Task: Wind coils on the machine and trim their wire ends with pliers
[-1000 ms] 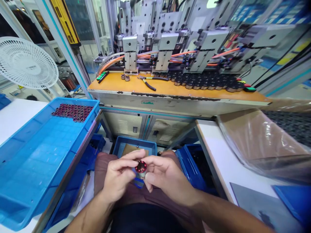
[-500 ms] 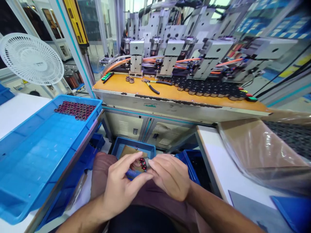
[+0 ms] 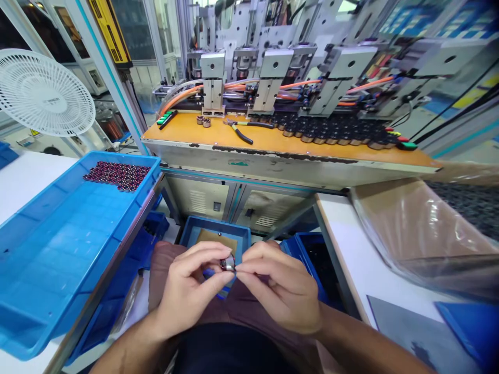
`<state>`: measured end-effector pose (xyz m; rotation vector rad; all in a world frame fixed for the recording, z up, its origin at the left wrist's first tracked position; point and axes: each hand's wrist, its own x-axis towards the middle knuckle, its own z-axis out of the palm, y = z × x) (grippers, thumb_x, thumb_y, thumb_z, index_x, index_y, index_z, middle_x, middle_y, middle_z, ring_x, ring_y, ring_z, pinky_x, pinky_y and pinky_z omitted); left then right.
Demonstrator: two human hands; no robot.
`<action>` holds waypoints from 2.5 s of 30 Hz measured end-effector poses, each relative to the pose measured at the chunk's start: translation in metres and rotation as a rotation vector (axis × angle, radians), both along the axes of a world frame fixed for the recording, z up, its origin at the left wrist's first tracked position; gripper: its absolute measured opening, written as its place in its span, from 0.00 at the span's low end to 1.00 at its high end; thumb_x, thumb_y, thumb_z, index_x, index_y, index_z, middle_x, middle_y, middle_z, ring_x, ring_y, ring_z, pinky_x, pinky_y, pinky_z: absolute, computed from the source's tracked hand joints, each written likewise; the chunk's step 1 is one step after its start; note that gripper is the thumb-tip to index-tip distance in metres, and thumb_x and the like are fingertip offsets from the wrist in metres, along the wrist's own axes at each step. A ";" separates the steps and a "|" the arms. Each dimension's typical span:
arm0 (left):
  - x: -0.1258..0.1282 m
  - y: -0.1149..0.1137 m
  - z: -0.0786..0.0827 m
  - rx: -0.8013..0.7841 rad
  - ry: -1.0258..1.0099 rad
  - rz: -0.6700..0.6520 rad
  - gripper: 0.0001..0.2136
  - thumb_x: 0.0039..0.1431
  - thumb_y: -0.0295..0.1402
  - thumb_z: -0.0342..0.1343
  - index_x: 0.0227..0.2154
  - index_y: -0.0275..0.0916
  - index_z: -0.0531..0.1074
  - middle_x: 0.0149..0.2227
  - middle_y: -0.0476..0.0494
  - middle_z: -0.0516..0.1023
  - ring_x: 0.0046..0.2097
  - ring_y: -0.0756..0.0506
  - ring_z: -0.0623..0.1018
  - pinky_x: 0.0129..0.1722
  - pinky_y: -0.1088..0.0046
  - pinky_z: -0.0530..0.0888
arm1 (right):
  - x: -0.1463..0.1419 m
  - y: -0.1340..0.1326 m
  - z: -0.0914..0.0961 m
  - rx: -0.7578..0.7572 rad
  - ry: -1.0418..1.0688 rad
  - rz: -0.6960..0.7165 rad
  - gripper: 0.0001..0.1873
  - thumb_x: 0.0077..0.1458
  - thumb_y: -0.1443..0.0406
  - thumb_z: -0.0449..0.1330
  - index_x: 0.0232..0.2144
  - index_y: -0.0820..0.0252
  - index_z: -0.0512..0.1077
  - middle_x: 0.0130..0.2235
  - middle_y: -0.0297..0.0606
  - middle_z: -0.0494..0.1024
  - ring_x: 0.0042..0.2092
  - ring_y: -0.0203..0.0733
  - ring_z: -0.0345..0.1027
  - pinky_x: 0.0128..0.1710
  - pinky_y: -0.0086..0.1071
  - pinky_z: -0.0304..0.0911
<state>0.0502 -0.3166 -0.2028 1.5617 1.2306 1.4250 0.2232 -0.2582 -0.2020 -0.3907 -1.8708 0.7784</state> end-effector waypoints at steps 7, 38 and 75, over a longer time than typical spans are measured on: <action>0.000 0.002 -0.001 -0.074 -0.202 -0.060 0.13 0.53 0.23 0.65 0.41 0.45 0.79 0.44 0.43 0.80 0.43 0.47 0.80 0.38 0.76 0.78 | 0.013 0.002 -0.003 -0.142 -0.024 0.007 0.07 0.57 0.76 0.60 0.33 0.61 0.74 0.29 0.34 0.73 0.31 0.34 0.68 0.31 0.28 0.63; -0.034 0.000 0.004 0.150 0.195 0.082 0.11 0.56 0.21 0.60 0.39 0.43 0.78 0.47 0.40 0.81 0.46 0.43 0.82 0.44 0.69 0.80 | -0.018 0.162 0.076 0.250 -0.443 -0.338 0.11 0.56 0.62 0.65 0.38 0.65 0.73 0.37 0.37 0.75 0.38 0.40 0.71 0.41 0.34 0.66; -0.020 0.001 -0.001 0.054 0.082 0.157 0.13 0.55 0.20 0.61 0.40 0.43 0.79 0.48 0.42 0.80 0.49 0.45 0.80 0.48 0.69 0.78 | 0.045 -0.033 -0.045 -0.782 -0.199 0.544 0.44 0.52 0.80 0.52 0.66 0.45 0.47 0.56 0.44 0.65 0.60 0.41 0.62 0.64 0.48 0.53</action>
